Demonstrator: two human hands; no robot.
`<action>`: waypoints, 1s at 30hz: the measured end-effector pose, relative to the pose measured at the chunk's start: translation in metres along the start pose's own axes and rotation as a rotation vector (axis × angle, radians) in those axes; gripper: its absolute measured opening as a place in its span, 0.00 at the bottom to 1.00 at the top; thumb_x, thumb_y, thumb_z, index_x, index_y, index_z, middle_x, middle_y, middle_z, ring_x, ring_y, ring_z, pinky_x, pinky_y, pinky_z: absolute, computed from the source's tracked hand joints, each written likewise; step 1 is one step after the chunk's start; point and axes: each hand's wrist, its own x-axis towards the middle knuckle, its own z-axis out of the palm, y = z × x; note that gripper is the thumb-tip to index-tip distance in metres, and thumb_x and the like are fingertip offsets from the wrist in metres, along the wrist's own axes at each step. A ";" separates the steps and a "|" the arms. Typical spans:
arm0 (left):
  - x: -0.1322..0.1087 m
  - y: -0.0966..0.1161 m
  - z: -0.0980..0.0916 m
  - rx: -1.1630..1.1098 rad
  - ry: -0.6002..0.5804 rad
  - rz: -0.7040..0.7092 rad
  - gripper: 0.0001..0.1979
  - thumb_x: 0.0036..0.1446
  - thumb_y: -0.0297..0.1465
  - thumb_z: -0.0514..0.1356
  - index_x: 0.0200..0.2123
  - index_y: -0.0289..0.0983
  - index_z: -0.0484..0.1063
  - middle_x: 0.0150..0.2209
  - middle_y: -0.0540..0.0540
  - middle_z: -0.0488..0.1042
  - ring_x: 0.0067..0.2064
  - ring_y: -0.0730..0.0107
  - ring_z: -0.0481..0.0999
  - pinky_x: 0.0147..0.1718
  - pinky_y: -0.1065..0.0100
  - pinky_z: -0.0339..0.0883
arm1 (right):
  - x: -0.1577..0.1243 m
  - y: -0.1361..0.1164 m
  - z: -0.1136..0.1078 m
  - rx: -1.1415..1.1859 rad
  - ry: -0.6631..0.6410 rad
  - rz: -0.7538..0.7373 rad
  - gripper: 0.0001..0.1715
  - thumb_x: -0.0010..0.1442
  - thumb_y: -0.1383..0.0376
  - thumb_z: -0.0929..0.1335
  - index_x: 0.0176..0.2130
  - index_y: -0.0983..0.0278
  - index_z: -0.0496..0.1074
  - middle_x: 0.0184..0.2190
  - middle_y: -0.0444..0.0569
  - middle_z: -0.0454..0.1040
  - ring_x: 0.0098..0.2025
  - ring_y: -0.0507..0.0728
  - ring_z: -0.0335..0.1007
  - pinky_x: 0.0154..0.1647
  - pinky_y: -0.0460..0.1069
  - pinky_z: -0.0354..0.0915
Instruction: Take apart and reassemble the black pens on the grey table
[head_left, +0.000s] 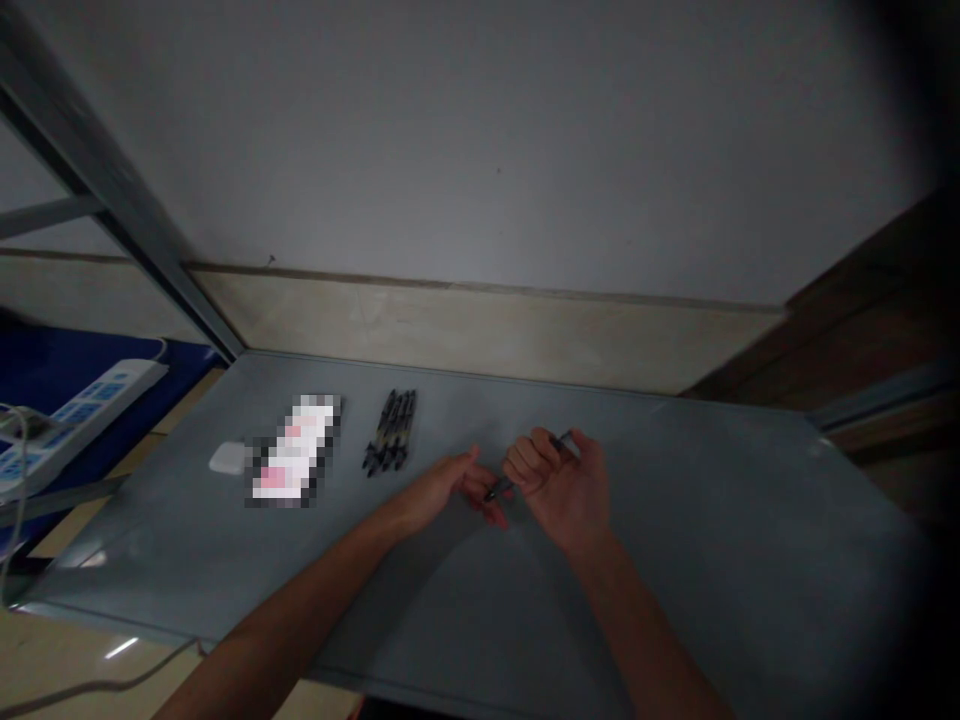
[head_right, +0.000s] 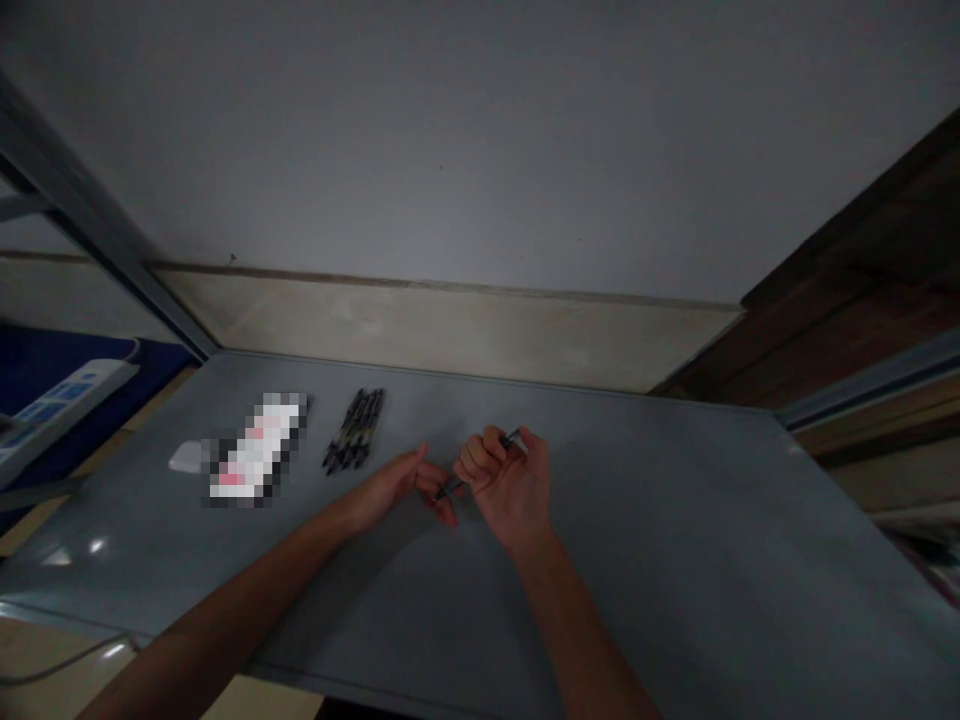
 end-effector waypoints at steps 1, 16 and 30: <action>0.000 0.001 0.000 0.005 0.001 0.002 0.39 0.63 0.58 0.43 0.36 0.31 0.78 0.31 0.34 0.81 0.34 0.57 0.78 0.43 0.59 0.66 | 0.000 0.000 0.000 0.000 -0.001 -0.002 0.28 0.60 0.52 0.65 0.24 0.59 0.44 0.19 0.39 0.46 0.23 0.53 0.42 0.24 0.48 0.56; 0.000 0.000 -0.001 0.029 -0.001 0.027 0.36 0.66 0.55 0.41 0.30 0.33 0.76 0.30 0.36 0.81 0.33 0.61 0.77 0.40 0.62 0.64 | 0.002 0.002 -0.003 -0.012 -0.034 -0.013 0.26 0.62 0.52 0.63 0.22 0.60 0.48 0.19 0.39 0.45 0.23 0.52 0.39 0.24 0.48 0.53; 0.001 0.000 -0.002 0.058 -0.011 0.050 0.38 0.64 0.58 0.42 0.33 0.33 0.77 0.30 0.36 0.80 0.34 0.60 0.76 0.40 0.61 0.64 | 0.001 0.001 -0.004 -0.010 -0.032 -0.037 0.26 0.62 0.51 0.63 0.22 0.60 0.48 0.19 0.39 0.45 0.23 0.52 0.40 0.25 0.48 0.53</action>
